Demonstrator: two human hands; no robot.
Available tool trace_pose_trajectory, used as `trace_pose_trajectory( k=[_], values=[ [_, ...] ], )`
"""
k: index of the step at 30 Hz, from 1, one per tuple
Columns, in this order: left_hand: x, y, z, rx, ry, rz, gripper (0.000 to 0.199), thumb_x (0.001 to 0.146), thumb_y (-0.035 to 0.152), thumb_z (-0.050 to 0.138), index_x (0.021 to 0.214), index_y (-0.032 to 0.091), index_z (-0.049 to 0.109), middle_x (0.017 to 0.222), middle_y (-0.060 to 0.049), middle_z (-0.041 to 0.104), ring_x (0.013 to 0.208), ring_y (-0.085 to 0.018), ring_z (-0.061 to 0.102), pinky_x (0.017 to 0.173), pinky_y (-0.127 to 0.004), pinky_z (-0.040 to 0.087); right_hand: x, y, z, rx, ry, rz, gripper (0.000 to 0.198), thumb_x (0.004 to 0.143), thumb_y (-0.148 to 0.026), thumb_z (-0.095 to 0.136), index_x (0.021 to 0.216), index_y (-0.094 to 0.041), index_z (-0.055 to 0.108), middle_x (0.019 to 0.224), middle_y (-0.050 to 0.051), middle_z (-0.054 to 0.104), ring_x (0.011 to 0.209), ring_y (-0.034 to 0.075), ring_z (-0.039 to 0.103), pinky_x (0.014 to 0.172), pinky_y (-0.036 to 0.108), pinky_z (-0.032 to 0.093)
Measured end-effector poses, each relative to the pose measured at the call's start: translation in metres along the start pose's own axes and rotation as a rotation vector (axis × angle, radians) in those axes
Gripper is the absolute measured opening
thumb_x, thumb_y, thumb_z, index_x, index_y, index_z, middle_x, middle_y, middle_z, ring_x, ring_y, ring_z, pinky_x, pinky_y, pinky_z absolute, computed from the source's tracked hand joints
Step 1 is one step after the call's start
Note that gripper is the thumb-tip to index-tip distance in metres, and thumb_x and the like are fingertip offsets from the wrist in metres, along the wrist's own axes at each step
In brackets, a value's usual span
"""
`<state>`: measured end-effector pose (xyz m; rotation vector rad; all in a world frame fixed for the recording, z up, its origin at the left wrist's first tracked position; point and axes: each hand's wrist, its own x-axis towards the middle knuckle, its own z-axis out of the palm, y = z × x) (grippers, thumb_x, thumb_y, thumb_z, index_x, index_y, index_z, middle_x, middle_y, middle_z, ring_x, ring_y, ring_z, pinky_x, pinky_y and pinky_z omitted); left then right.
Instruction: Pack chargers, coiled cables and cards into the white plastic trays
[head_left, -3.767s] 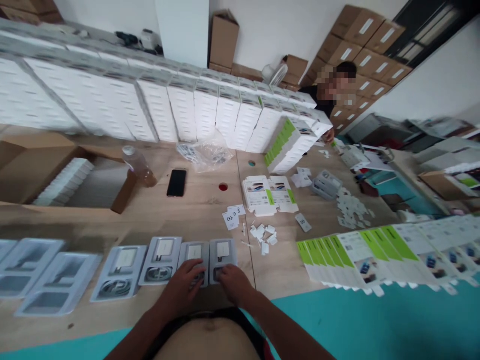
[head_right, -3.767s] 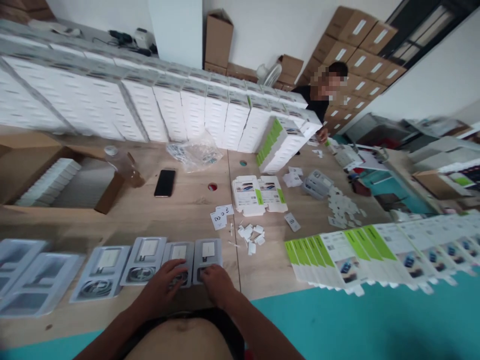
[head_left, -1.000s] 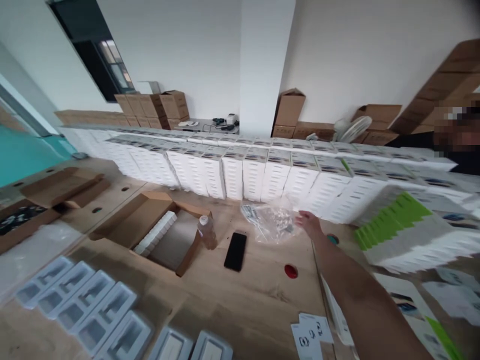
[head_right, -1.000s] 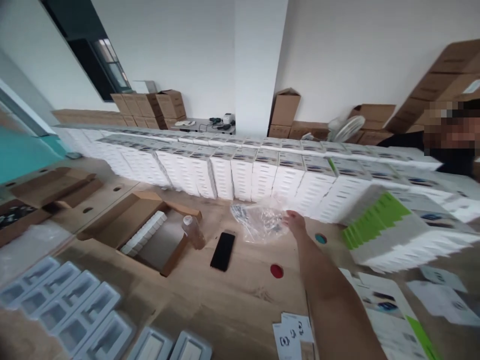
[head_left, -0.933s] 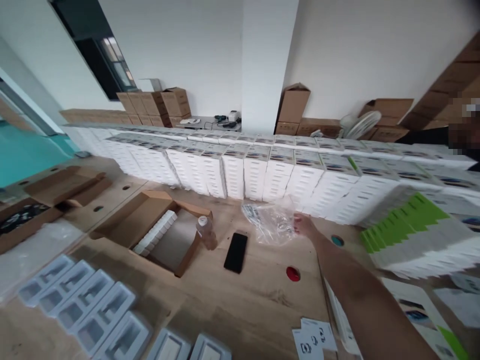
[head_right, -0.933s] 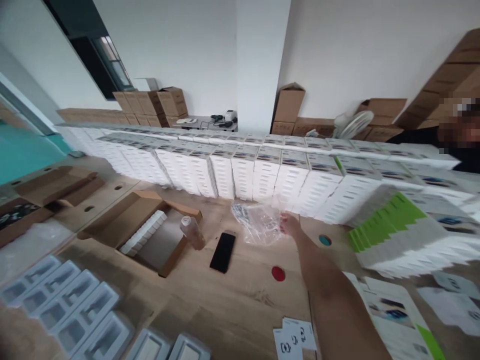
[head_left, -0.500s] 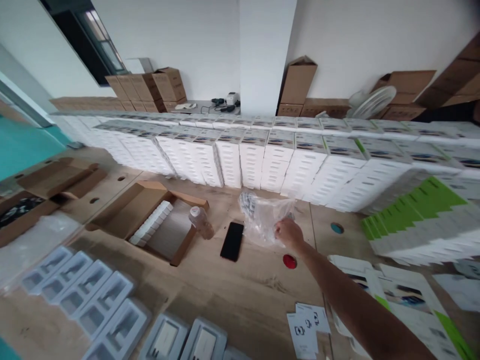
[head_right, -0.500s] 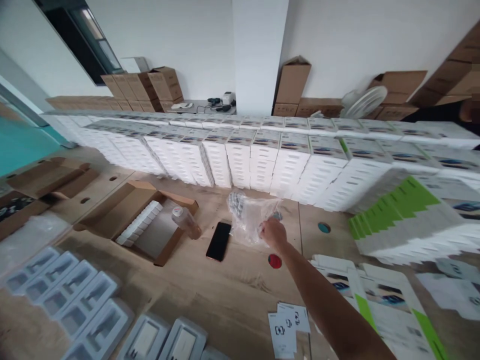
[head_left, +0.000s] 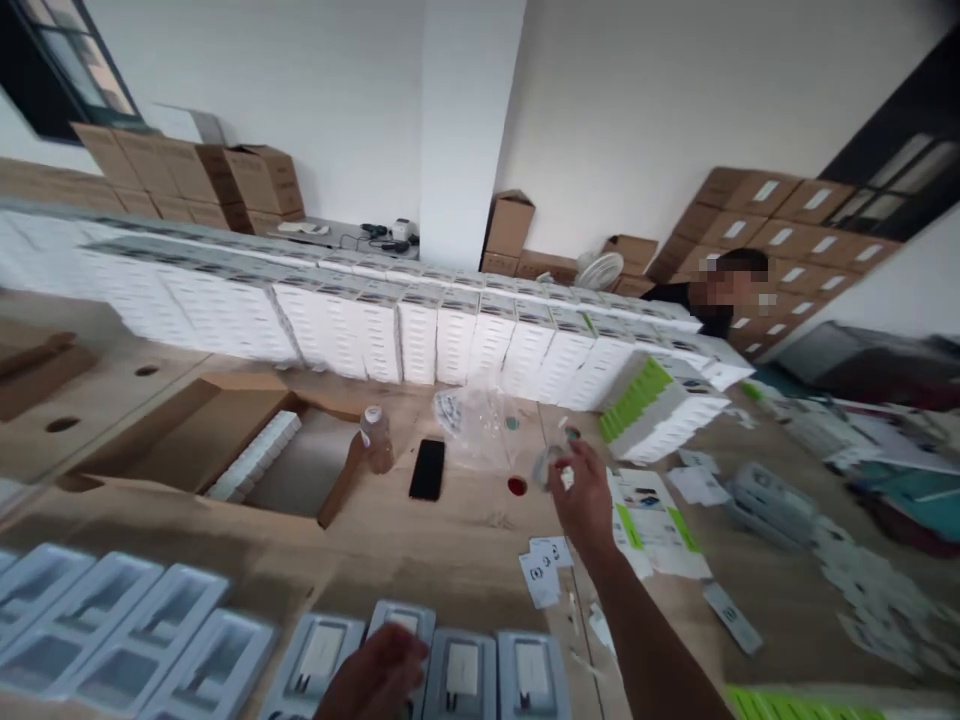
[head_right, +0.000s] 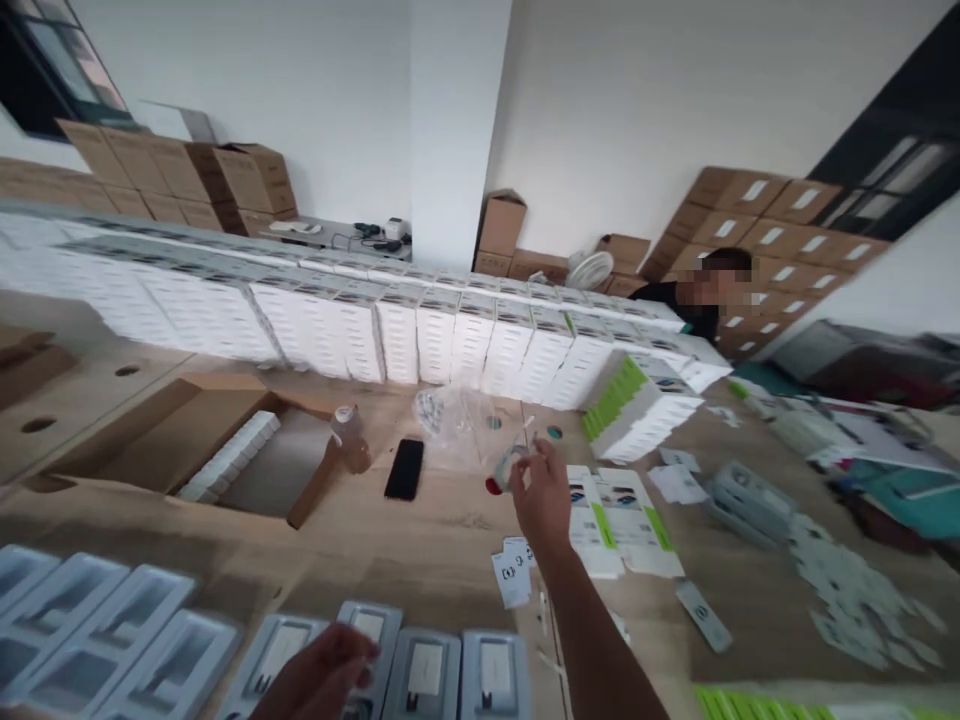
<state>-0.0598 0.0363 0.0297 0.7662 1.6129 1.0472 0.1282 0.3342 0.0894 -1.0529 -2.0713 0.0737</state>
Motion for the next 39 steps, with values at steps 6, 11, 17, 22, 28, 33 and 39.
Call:
trace_pose_trajectory(
  k=[6, 11, 17, 22, 28, 33, 39],
  values=[
    [0.012, 0.056, 0.01, -0.623, -0.5, -0.056, 0.062, 0.079, 0.051, 0.064, 0.131, 0.026, 0.043, 0.115, -0.011, 0.061, 0.096, -0.023, 0.064, 0.071, -0.035, 0.053, -0.113, -0.14, -0.044, 0.056, -0.24, 0.015, 0.006, 0.083, -0.019, 0.055, 0.081, -0.025, 0.057, 0.112, 0.01, 0.057, 0.11, 0.028, 0.051, 0.095, 0.049, 0.046],
    [0.0, 0.024, -0.002, -0.496, -0.562, -0.138, 0.045, 0.081, 0.048, 0.059, 0.115, 0.019, 0.051, 0.078, -0.001, 0.062, 0.062, -0.013, 0.059, 0.05, -0.022, 0.039, -0.17, -0.19, -0.052, 0.051, -0.398, 0.109, 0.012, 0.089, -0.021, 0.05, 0.09, -0.024, 0.062, 0.112, 0.009, 0.058, 0.106, 0.025, 0.053, 0.089, 0.041, 0.049],
    [-0.025, 0.026, -0.027, -0.107, -0.672, 0.062, 0.027, 0.081, 0.026, 0.054, 0.107, 0.019, 0.053, 0.071, 0.003, 0.055, 0.06, -0.01, 0.048, 0.057, -0.024, 0.035, -0.161, -0.194, -0.075, -0.323, -0.482, -0.191, 0.03, 0.085, -0.011, 0.055, 0.11, -0.025, 0.064, 0.118, 0.01, 0.06, 0.104, 0.027, 0.053, 0.083, 0.038, 0.045],
    [-0.034, 0.025, -0.031, 0.147, -0.51, 0.25, 0.035, 0.077, 0.016, 0.049, 0.111, 0.021, 0.051, 0.086, -0.001, 0.059, 0.081, -0.017, 0.054, 0.074, -0.029, 0.039, -0.154, -0.214, -0.085, -0.402, -0.677, -0.161, 0.014, 0.084, -0.014, 0.056, 0.073, -0.02, 0.062, 0.077, 0.006, 0.064, 0.075, 0.02, 0.056, 0.063, 0.031, 0.037],
    [-0.033, -0.009, -0.006, 0.211, -0.446, 0.233, 0.013, 0.079, 0.025, 0.051, 0.091, 0.02, 0.05, 0.078, 0.002, 0.056, 0.076, -0.016, 0.052, 0.067, -0.028, 0.036, -0.179, -0.214, -0.08, 0.08, -0.645, 0.389, 0.02, 0.092, -0.035, 0.048, 0.081, -0.023, 0.06, 0.066, -0.001, 0.063, 0.062, 0.016, 0.058, 0.058, 0.025, 0.037],
    [-0.037, -0.014, 0.022, 0.113, -0.459, 0.205, 0.015, 0.077, 0.028, 0.058, 0.085, 0.018, 0.05, 0.076, 0.003, 0.055, 0.074, -0.015, 0.051, 0.066, -0.026, 0.036, -0.207, -0.182, -0.068, 0.531, -0.583, 0.625, 0.024, 0.09, -0.042, 0.05, 0.082, -0.021, 0.058, 0.065, -0.001, 0.064, 0.062, 0.016, 0.062, 0.061, 0.026, 0.047],
    [-0.04, -0.006, 0.054, 0.165, -0.399, 0.288, 0.009, 0.081, 0.022, 0.051, 0.089, 0.019, 0.049, 0.077, 0.002, 0.054, 0.071, -0.014, 0.05, 0.065, -0.025, 0.039, -0.223, -0.141, -0.082, 0.214, -0.542, 0.336, 0.02, 0.088, -0.038, 0.054, 0.091, -0.023, 0.067, 0.08, 0.005, 0.066, 0.075, 0.021, 0.062, 0.072, 0.035, 0.05]
  ],
)
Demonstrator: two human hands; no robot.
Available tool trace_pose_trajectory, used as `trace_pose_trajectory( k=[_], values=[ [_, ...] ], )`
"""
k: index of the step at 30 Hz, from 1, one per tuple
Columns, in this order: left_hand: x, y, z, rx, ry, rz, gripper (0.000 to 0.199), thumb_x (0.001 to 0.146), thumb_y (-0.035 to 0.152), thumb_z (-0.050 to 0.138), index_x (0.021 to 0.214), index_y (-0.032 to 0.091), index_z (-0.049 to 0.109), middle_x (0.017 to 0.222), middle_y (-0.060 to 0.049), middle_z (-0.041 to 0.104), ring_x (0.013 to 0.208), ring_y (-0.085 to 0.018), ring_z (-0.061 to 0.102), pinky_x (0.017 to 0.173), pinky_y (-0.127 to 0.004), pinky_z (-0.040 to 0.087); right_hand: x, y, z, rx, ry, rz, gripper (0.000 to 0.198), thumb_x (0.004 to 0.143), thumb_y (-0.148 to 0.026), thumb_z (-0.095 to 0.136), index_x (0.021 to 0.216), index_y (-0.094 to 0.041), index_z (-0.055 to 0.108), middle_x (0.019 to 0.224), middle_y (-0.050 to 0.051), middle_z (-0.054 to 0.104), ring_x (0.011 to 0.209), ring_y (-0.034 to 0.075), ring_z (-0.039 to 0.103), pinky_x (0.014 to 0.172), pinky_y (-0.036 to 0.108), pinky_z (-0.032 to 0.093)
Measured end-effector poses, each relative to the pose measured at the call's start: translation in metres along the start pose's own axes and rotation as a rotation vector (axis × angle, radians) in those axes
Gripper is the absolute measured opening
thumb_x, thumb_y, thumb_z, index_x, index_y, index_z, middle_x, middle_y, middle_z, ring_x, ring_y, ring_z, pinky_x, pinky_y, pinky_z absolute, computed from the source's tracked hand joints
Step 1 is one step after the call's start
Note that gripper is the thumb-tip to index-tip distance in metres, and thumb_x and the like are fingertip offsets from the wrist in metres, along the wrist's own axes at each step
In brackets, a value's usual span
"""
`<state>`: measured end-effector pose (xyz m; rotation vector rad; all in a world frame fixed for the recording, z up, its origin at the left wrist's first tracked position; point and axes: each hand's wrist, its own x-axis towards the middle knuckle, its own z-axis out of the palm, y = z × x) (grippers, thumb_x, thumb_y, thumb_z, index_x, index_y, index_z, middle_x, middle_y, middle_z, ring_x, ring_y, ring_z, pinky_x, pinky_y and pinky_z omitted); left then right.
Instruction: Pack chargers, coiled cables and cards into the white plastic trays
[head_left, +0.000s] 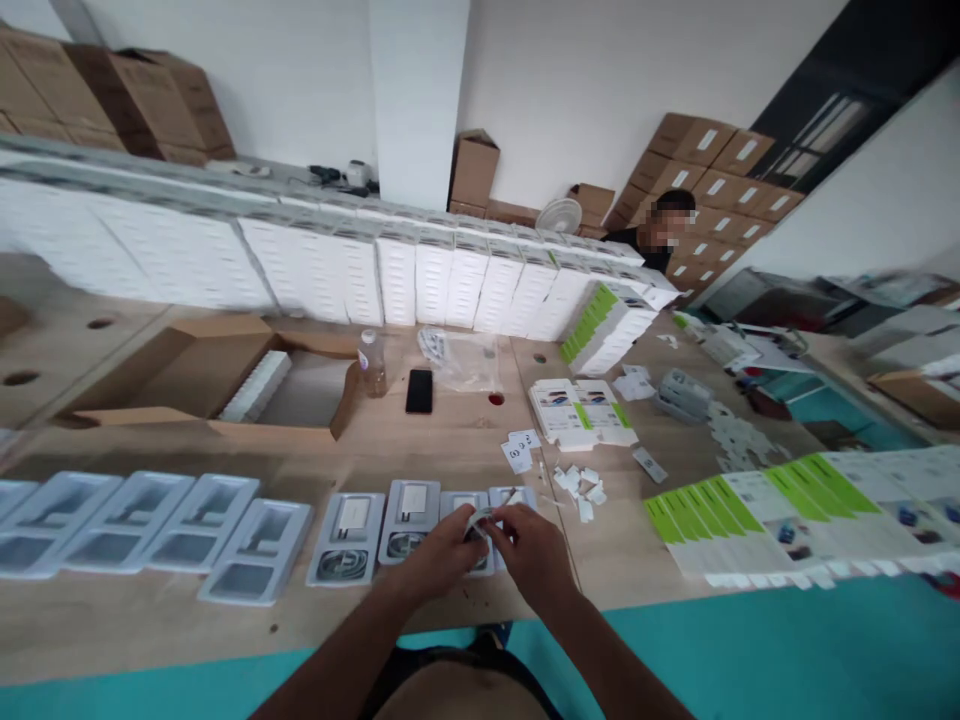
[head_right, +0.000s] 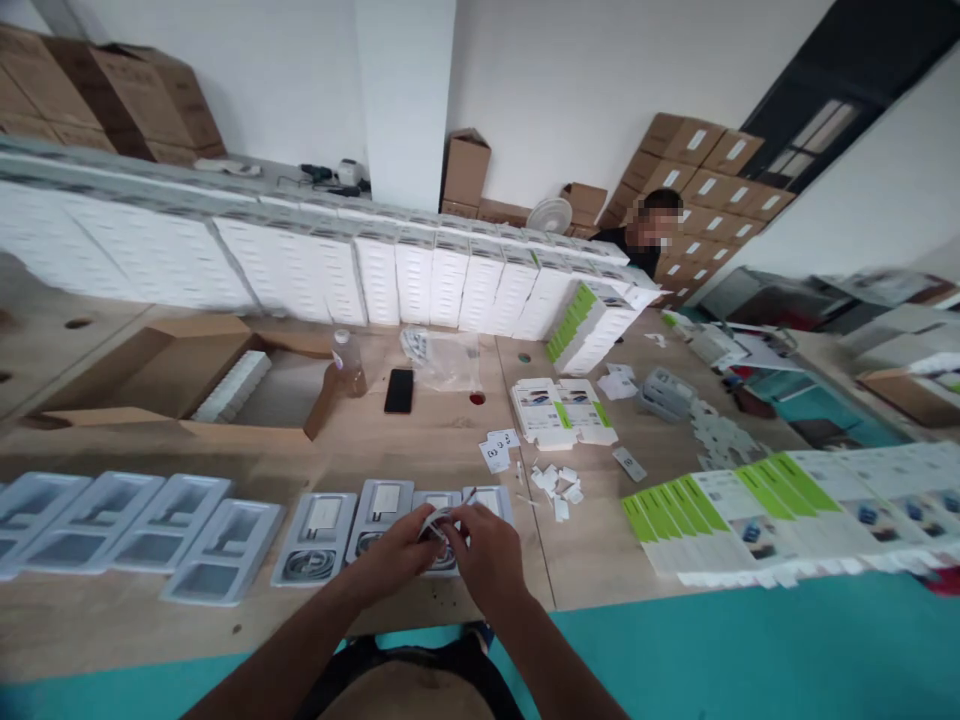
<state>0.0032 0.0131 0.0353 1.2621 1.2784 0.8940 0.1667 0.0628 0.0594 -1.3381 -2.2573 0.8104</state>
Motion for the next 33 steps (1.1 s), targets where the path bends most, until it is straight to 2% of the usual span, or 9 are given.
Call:
trace_pose_trajectory(
  k=[4, 8, 12, 14, 17, 20, 24, 28, 33],
  values=[
    [0.01, 0.014, 0.012, 0.487, 0.105, 0.088, 0.02, 0.085, 0.013, 0.042, 0.101, 0.02, 0.052, 0.098, -0.006, 0.06, 0.092, -0.02, 0.056, 0.082, -0.032, 0.042, 0.005, 0.025, -0.029, -0.1, 0.163, -0.291, 0.04, 0.08, -0.024, 0.06, 0.12, -0.021, 0.059, 0.131, 0.014, 0.053, 0.125, 0.03, 0.045, 0.105, 0.049, 0.038],
    [0.017, 0.027, 0.027, 0.771, 0.156, 0.176, 0.042, 0.077, 0.002, 0.042, 0.114, 0.02, 0.051, 0.111, -0.009, 0.056, 0.108, -0.024, 0.051, 0.095, -0.04, 0.041, 0.016, 0.04, -0.05, 0.098, -0.093, -0.232, 0.029, 0.09, -0.032, 0.052, 0.114, -0.024, 0.065, 0.112, 0.008, 0.068, 0.105, 0.023, 0.061, 0.092, 0.038, 0.047],
    [0.02, 0.037, 0.033, 0.476, 0.181, 0.194, 0.059, 0.074, 0.008, 0.054, 0.13, 0.02, 0.041, 0.122, -0.011, 0.053, 0.113, -0.023, 0.05, 0.098, -0.039, 0.043, 0.02, 0.045, -0.057, 0.274, -0.168, -0.164, 0.025, 0.089, -0.032, 0.054, 0.108, -0.026, 0.069, 0.095, 0.002, 0.074, 0.087, 0.02, 0.067, 0.079, 0.031, 0.048],
    [0.023, 0.041, 0.031, 0.204, 0.058, 0.043, 0.045, 0.082, 0.026, 0.056, 0.125, 0.018, 0.045, 0.105, -0.009, 0.059, 0.092, -0.02, 0.06, 0.075, -0.031, 0.051, 0.02, 0.049, -0.057, 0.304, -0.121, -0.185, 0.024, 0.09, -0.03, 0.053, 0.107, -0.026, 0.07, 0.097, 0.002, 0.074, 0.089, 0.02, 0.066, 0.081, 0.031, 0.048],
    [0.029, 0.041, 0.029, -0.096, -0.077, -0.185, 0.037, 0.088, 0.049, 0.045, 0.102, 0.015, 0.052, 0.082, -0.002, 0.057, 0.06, -0.013, 0.06, 0.045, -0.021, 0.039, 0.019, 0.056, -0.056, 0.262, -0.093, -0.215, 0.025, 0.092, -0.03, 0.051, 0.109, -0.025, 0.068, 0.102, 0.003, 0.072, 0.093, 0.019, 0.066, 0.083, 0.031, 0.048],
    [0.037, 0.031, 0.028, -0.083, -0.029, -0.202, 0.032, 0.086, 0.049, 0.049, 0.086, 0.017, 0.049, 0.073, 0.001, 0.056, 0.05, -0.009, 0.054, 0.042, -0.019, 0.032, 0.019, 0.06, -0.056, 0.063, -0.036, -0.238, 0.021, 0.094, -0.028, 0.049, 0.106, -0.021, 0.065, 0.095, 0.004, 0.071, 0.089, 0.019, 0.064, 0.079, 0.031, 0.047],
    [0.044, 0.02, 0.028, 0.255, 0.095, -0.134, 0.026, 0.091, 0.039, 0.04, 0.079, 0.019, 0.049, 0.062, 0.003, 0.053, 0.05, -0.009, 0.049, 0.05, -0.022, 0.036, 0.022, 0.054, -0.055, -0.394, 0.04, -0.342, 0.017, 0.092, -0.019, 0.05, 0.083, -0.018, 0.064, 0.09, 0.009, 0.068, 0.092, 0.023, 0.061, 0.078, 0.033, 0.043],
    [0.048, 0.018, 0.032, 0.557, 0.157, -0.097, 0.025, 0.093, 0.029, 0.034, 0.086, 0.019, 0.055, 0.065, -0.002, 0.059, 0.062, -0.015, 0.056, 0.061, -0.027, 0.037, 0.021, 0.047, -0.05, -0.384, -0.021, -0.119, 0.017, 0.093, -0.025, 0.047, 0.087, -0.019, 0.063, 0.08, 0.007, 0.068, 0.073, 0.02, 0.064, 0.062, 0.029, 0.039],
    [0.051, 0.013, 0.038, 0.595, 0.183, -0.023, 0.029, 0.094, 0.027, 0.03, 0.087, 0.019, 0.058, 0.077, -0.006, 0.065, 0.074, -0.019, 0.058, 0.07, -0.031, 0.037, 0.02, 0.047, -0.028, 0.259, 0.019, 0.123, 0.018, 0.093, -0.03, 0.043, 0.085, -0.02, 0.057, 0.066, 0.0, 0.064, 0.059, 0.015, 0.063, 0.057, 0.025, 0.041]
  ],
)
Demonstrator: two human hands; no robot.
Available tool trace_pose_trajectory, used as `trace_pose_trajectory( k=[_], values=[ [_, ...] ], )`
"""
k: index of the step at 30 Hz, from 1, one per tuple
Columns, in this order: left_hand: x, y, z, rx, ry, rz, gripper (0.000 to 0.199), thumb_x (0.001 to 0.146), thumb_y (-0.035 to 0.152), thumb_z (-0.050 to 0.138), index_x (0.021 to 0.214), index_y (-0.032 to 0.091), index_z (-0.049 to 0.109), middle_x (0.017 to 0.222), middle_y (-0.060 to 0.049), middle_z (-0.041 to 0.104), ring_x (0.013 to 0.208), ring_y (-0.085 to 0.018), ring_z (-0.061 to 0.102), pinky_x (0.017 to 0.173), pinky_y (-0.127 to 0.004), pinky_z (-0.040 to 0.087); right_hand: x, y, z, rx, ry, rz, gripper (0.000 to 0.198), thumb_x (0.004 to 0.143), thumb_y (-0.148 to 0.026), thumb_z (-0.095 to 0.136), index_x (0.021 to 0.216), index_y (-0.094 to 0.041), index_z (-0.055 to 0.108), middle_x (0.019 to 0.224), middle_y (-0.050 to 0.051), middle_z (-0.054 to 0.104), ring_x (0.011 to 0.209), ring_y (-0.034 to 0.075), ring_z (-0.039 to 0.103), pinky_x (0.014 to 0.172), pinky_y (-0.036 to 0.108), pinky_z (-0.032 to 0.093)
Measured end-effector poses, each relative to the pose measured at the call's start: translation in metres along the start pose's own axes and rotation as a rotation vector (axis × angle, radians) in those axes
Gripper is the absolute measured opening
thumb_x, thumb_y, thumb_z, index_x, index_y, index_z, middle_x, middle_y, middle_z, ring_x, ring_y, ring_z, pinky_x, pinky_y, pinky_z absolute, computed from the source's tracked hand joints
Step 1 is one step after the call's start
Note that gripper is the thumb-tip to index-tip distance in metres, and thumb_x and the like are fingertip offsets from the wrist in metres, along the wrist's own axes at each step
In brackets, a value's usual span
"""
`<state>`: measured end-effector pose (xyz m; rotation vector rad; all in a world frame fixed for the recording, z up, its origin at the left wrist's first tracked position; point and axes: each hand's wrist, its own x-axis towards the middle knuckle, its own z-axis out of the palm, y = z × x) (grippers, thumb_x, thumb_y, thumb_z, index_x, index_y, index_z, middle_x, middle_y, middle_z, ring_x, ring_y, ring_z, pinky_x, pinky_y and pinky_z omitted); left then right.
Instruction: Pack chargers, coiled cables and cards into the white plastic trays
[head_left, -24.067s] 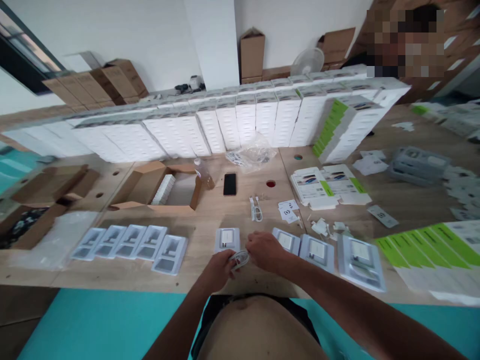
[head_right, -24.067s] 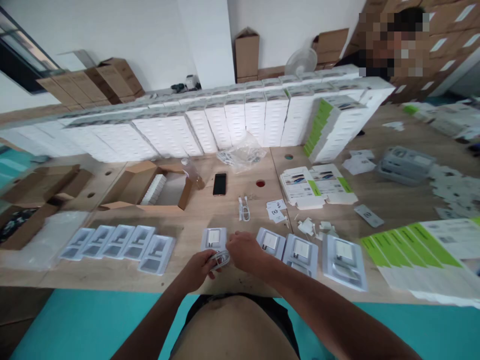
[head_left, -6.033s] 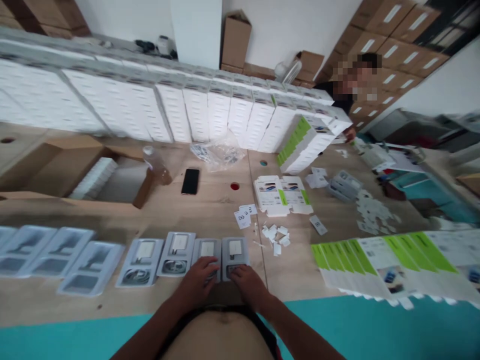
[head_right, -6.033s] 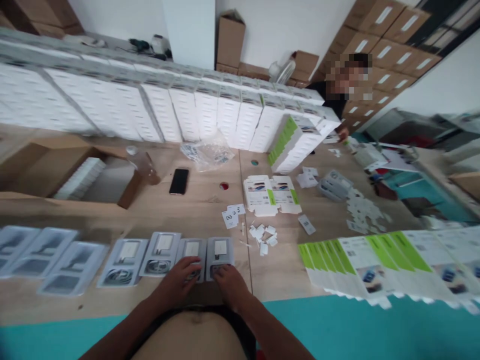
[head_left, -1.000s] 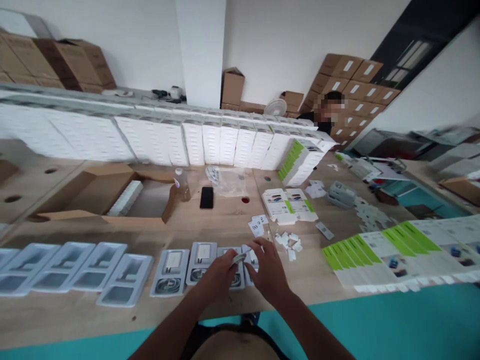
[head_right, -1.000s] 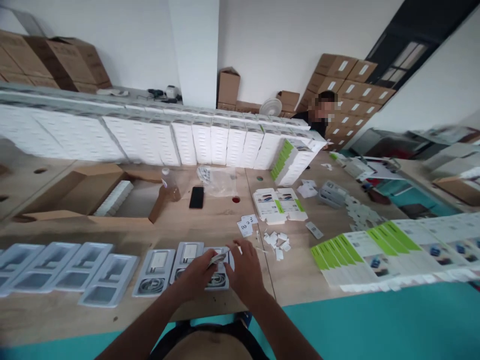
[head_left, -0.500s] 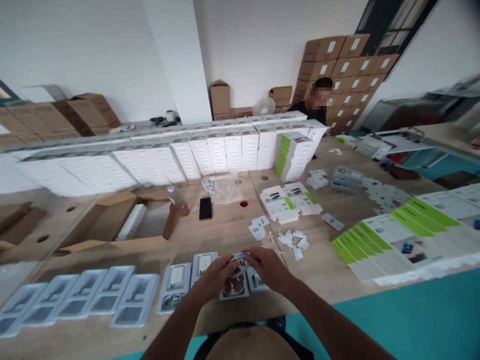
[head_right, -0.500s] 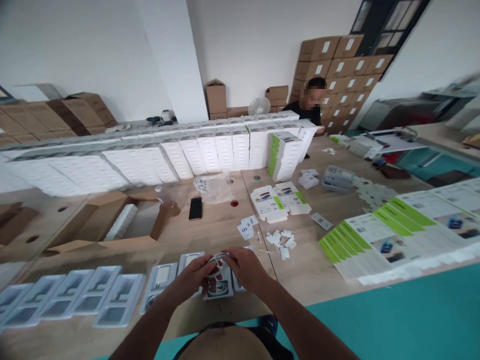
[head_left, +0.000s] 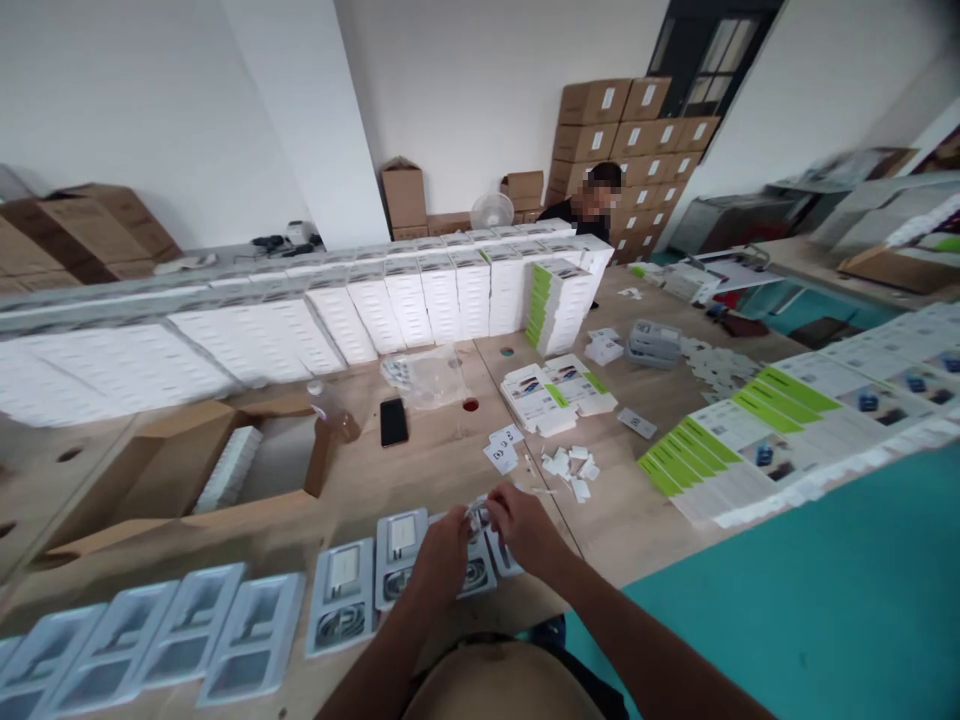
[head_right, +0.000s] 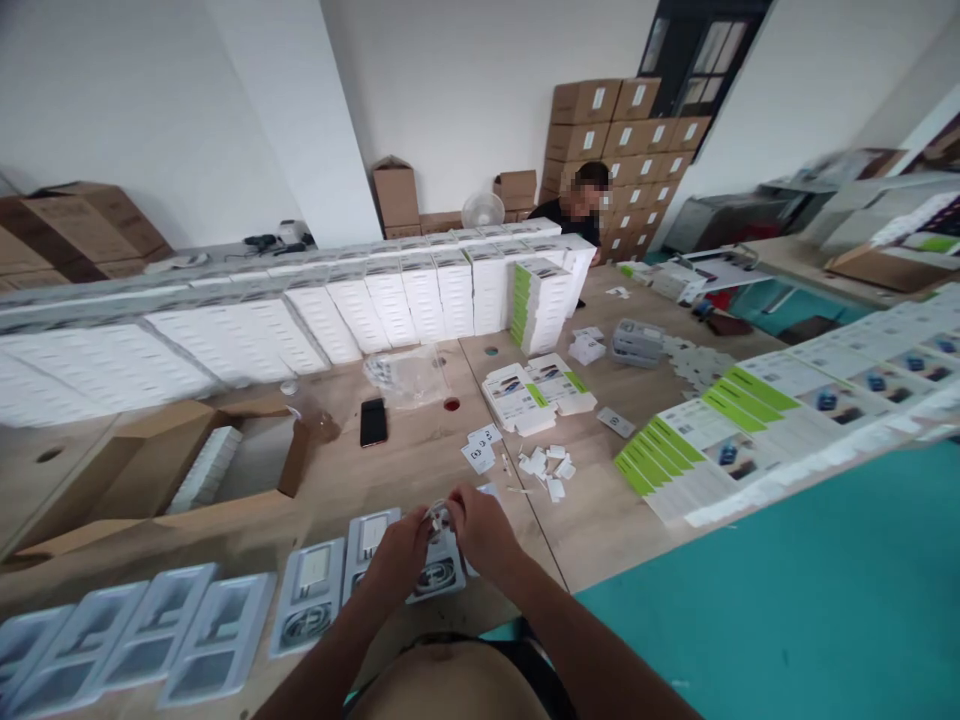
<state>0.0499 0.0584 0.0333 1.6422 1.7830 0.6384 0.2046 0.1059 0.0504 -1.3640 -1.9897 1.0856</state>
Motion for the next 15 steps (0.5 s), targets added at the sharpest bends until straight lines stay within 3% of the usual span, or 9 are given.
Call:
trace_pose_trajectory(
  k=[5, 8, 11, 13, 15],
  values=[
    [0.001, -0.014, 0.012, -0.433, -0.099, -0.057, 0.029, 0.092, 0.039, 0.037, 0.083, 0.019, 0.055, 0.063, 0.002, 0.054, 0.057, -0.014, 0.05, 0.056, -0.026, 0.036, -0.012, 0.02, 0.037, 0.544, 0.043, 0.215, 0.021, 0.089, -0.042, 0.045, 0.085, -0.021, 0.05, 0.064, -0.001, 0.064, 0.051, 0.015, 0.062, 0.047, 0.024, 0.041],
    [0.0, -0.021, 0.013, -0.571, -0.189, -0.099, 0.028, 0.09, 0.042, 0.04, 0.085, 0.018, 0.054, 0.066, 0.003, 0.052, 0.053, -0.012, 0.047, 0.05, -0.023, 0.035, -0.022, 0.031, 0.044, 0.463, 0.127, 0.209, 0.023, 0.085, -0.043, 0.052, 0.082, -0.02, 0.053, 0.068, 0.001, 0.064, 0.056, 0.015, 0.061, 0.053, 0.026, 0.044],
    [0.0, -0.019, 0.006, -0.322, -0.189, -0.014, 0.029, 0.093, 0.04, 0.037, 0.084, 0.019, 0.055, 0.063, 0.002, 0.053, 0.056, -0.013, 0.051, 0.055, -0.025, 0.038, -0.024, 0.038, 0.026, 0.175, 0.239, 0.071, 0.021, 0.076, -0.033, 0.065, 0.091, -0.019, 0.06, 0.086, 0.003, 0.066, 0.067, 0.014, 0.059, 0.066, 0.028, 0.047],
    [0.002, -0.013, 0.001, -0.114, -0.181, 0.112, 0.028, 0.094, 0.035, 0.036, 0.088, 0.019, 0.058, 0.07, -0.001, 0.06, 0.067, -0.016, 0.058, 0.066, -0.028, 0.043, -0.02, 0.042, 0.005, 0.127, 0.151, -0.011, 0.028, 0.075, -0.028, 0.067, 0.101, -0.02, 0.062, 0.097, 0.003, 0.068, 0.071, 0.013, 0.059, 0.069, 0.027, 0.047],
    [0.005, -0.006, 0.001, 0.02, -0.183, 0.252, 0.027, 0.094, 0.029, 0.036, 0.098, 0.019, 0.06, 0.088, -0.006, 0.067, 0.086, -0.02, 0.062, 0.081, -0.032, 0.045, -0.014, 0.046, -0.016, 0.122, -0.001, -0.081, 0.022, 0.078, -0.027, 0.064, 0.099, -0.022, 0.066, 0.094, 0.001, 0.069, 0.073, 0.013, 0.06, 0.07, 0.026, 0.046]
  ],
)
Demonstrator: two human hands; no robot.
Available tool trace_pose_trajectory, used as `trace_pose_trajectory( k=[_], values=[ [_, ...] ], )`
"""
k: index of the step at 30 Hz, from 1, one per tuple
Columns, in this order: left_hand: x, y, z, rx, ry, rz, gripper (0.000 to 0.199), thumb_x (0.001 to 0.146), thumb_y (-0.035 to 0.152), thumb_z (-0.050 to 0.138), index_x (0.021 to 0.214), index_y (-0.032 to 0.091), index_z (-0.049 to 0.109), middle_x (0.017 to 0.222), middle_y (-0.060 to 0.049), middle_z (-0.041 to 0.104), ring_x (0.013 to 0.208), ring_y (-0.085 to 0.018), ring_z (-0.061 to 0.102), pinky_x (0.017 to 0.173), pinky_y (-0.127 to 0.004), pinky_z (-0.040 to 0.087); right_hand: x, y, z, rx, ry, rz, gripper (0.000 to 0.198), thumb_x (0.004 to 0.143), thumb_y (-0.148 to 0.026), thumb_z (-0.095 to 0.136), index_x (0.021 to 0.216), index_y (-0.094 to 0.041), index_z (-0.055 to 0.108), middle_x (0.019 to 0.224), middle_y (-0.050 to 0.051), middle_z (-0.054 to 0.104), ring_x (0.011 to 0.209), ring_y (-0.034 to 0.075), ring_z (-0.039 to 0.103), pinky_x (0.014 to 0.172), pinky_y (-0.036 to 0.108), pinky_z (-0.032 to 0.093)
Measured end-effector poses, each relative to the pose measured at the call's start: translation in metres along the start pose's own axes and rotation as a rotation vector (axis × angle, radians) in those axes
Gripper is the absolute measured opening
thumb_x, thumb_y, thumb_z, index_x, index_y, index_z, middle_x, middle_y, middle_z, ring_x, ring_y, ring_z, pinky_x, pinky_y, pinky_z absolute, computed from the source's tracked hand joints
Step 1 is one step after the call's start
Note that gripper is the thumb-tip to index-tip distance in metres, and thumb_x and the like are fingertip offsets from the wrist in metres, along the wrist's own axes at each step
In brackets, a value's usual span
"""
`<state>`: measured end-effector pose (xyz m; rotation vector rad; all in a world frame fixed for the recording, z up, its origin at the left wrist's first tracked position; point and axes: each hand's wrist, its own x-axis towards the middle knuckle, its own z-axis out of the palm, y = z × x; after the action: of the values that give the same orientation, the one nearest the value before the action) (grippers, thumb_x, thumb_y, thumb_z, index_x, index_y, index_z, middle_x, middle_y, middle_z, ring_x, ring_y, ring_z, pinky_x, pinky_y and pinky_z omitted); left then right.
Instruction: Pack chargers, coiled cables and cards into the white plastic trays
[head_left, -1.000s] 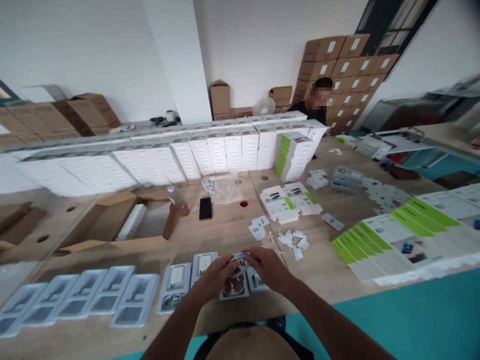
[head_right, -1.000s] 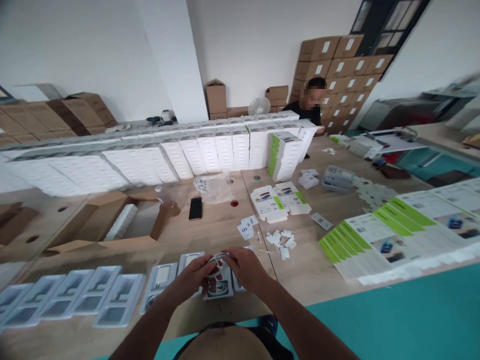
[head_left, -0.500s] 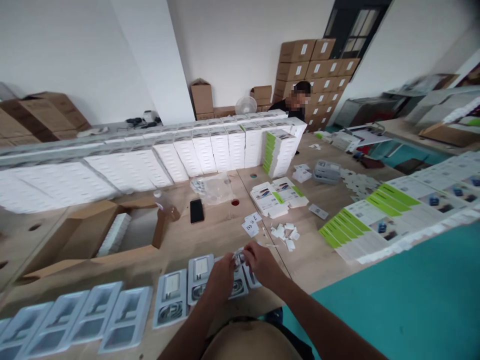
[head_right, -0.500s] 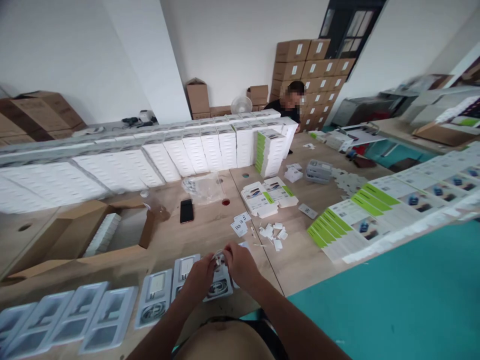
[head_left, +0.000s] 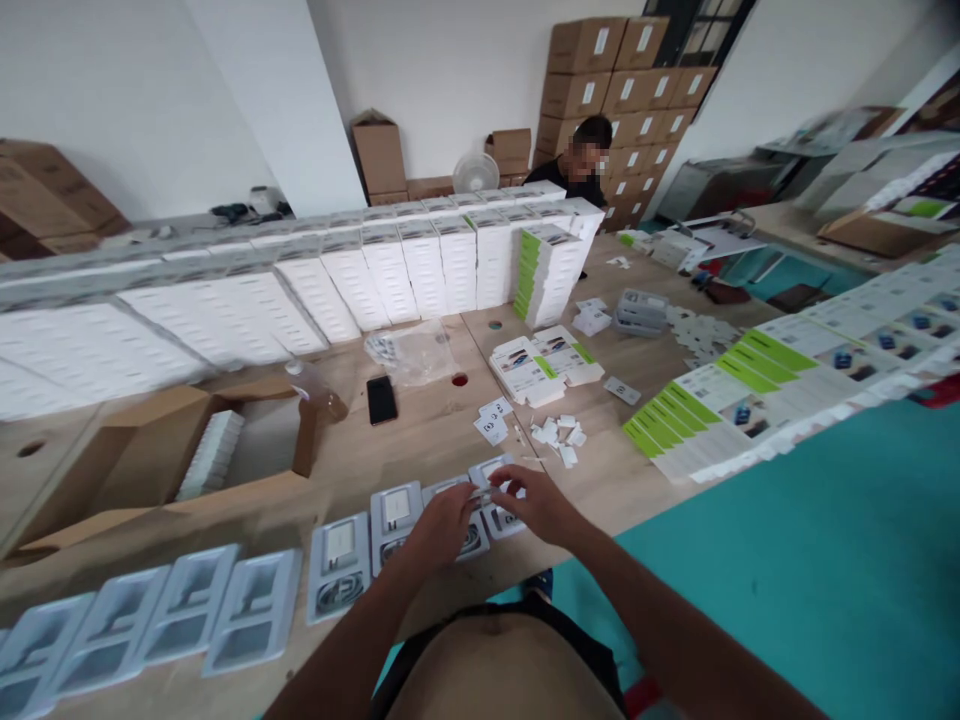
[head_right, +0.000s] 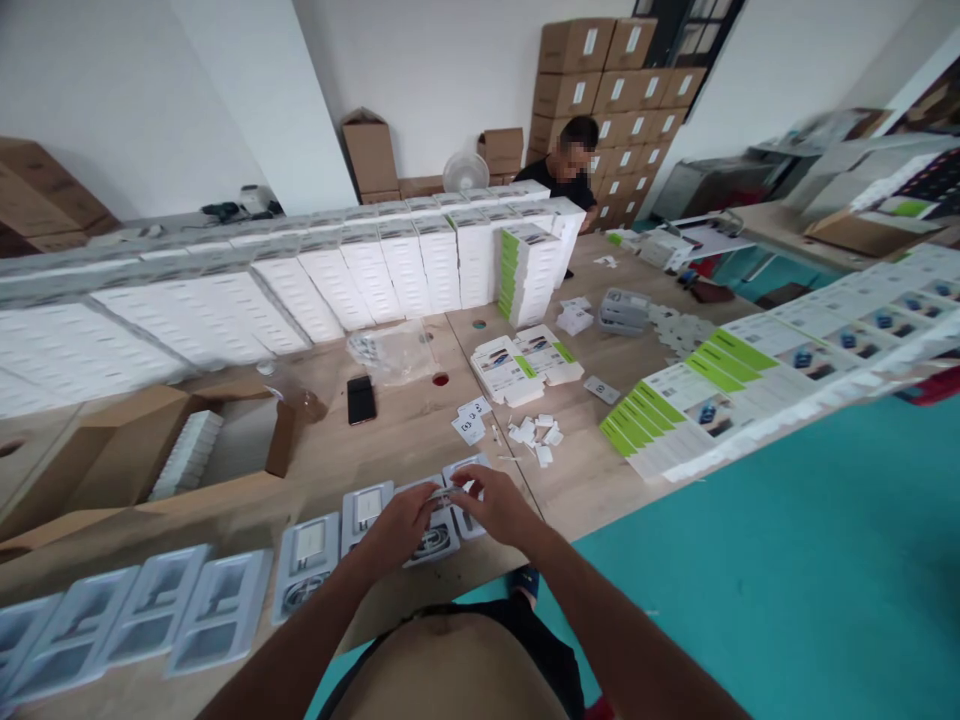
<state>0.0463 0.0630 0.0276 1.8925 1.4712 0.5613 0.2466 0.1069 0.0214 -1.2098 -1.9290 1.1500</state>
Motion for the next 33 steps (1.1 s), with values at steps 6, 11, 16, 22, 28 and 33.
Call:
trace_pose_trajectory(
  k=[6, 11, 16, 22, 28, 33],
  values=[
    [0.013, 0.001, 0.03, 0.111, -0.099, 0.123, 0.032, 0.093, 0.023, 0.036, 0.116, 0.017, 0.059, 0.11, -0.011, 0.067, 0.104, -0.023, 0.06, 0.094, -0.037, 0.045, -0.004, 0.028, -0.025, 0.002, -0.169, 0.008, 0.011, 0.078, -0.022, 0.062, 0.086, -0.021, 0.07, 0.074, -0.001, 0.067, 0.069, 0.013, 0.059, 0.067, 0.024, 0.044],
    [0.012, -0.014, 0.06, 0.063, -0.099, 0.069, 0.04, 0.088, 0.027, 0.051, 0.127, 0.02, 0.05, 0.122, -0.01, 0.06, 0.109, -0.022, 0.057, 0.095, -0.034, 0.045, -0.018, 0.066, -0.024, -0.01, -0.121, 0.089, 0.011, 0.076, -0.022, 0.06, 0.083, -0.02, 0.068, 0.069, -0.002, 0.065, 0.065, 0.013, 0.057, 0.064, 0.024, 0.042],
    [0.021, -0.036, 0.088, 0.244, -0.086, -0.002, 0.044, 0.072, 0.034, 0.073, 0.112, 0.022, 0.058, 0.125, -0.009, 0.057, 0.114, -0.026, 0.051, 0.097, -0.038, 0.04, -0.03, 0.104, -0.047, 0.134, 0.117, 0.231, 0.016, 0.078, -0.033, 0.06, 0.083, -0.018, 0.064, 0.067, -0.001, 0.064, 0.064, 0.015, 0.06, 0.063, 0.026, 0.046],
    [0.039, -0.047, 0.108, 0.35, -0.103, 0.004, 0.008, 0.084, 0.026, 0.059, 0.086, 0.02, 0.063, 0.115, -0.007, 0.062, 0.11, -0.024, 0.051, 0.091, -0.036, 0.038, -0.055, 0.133, -0.053, 0.238, 0.218, 0.357, 0.024, 0.077, -0.04, 0.06, 0.085, -0.018, 0.063, 0.064, 0.0, 0.063, 0.064, 0.016, 0.059, 0.055, 0.025, 0.042],
    [0.051, -0.05, 0.104, 0.387, -0.127, -0.003, 0.011, 0.084, 0.028, 0.057, 0.088, 0.019, 0.064, 0.091, -0.005, 0.065, 0.092, -0.022, 0.056, 0.081, -0.033, 0.038, -0.065, 0.132, -0.036, 0.119, 0.112, 0.262, 0.017, 0.078, -0.032, 0.059, 0.088, -0.019, 0.065, 0.066, -0.001, 0.063, 0.065, 0.015, 0.058, 0.062, 0.026, 0.043],
    [0.053, -0.046, 0.103, 0.427, -0.151, 0.017, 0.019, 0.089, 0.028, 0.048, 0.091, 0.021, 0.066, 0.096, -0.006, 0.065, 0.096, -0.023, 0.056, 0.082, -0.035, 0.037, -0.064, 0.128, -0.023, 0.046, 0.088, 0.17, 0.014, 0.08, -0.027, 0.057, 0.087, -0.02, 0.066, 0.074, 0.0, 0.066, 0.069, 0.016, 0.059, 0.068, 0.028, 0.046]
  ],
)
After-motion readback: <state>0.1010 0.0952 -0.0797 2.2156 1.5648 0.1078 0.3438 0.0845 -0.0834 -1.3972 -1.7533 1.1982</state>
